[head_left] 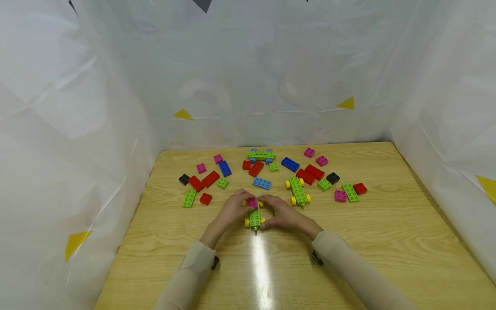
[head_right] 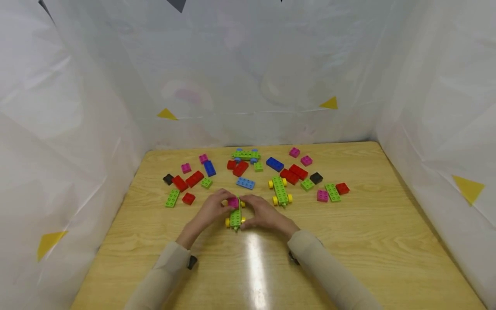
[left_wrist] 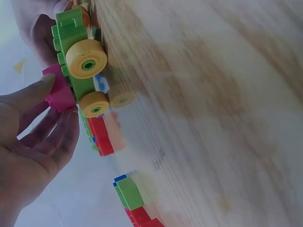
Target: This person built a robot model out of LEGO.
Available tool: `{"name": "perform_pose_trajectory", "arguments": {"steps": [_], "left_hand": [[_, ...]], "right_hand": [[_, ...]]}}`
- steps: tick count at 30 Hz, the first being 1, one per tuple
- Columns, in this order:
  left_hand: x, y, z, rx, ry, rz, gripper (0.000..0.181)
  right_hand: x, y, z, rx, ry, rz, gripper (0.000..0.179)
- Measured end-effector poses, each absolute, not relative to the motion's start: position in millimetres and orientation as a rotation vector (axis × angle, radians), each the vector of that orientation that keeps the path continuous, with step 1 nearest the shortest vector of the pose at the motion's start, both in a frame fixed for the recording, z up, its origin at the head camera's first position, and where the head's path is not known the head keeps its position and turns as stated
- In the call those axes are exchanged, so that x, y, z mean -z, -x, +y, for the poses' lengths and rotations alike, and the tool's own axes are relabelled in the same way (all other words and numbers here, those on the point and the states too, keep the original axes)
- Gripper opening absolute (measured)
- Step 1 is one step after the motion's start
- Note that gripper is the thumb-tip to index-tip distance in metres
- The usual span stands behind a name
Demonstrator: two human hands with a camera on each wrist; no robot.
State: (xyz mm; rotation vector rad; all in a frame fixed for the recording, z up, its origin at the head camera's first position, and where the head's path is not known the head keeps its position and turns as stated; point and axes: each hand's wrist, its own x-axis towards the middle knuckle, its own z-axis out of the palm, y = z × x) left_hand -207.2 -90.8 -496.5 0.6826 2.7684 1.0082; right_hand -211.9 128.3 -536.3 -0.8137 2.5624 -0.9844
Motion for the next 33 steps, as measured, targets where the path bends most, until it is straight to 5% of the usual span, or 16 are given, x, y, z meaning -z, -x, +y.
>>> {"name": "perform_pose_trajectory", "arguments": {"steps": [33], "left_hand": [[497.8, 217.2, -89.4, -0.854, -0.837, 2.786, 0.028]], "right_hand": [[536.6, 212.1, 127.7, 0.985, 0.831, 2.566, 0.093]]}}
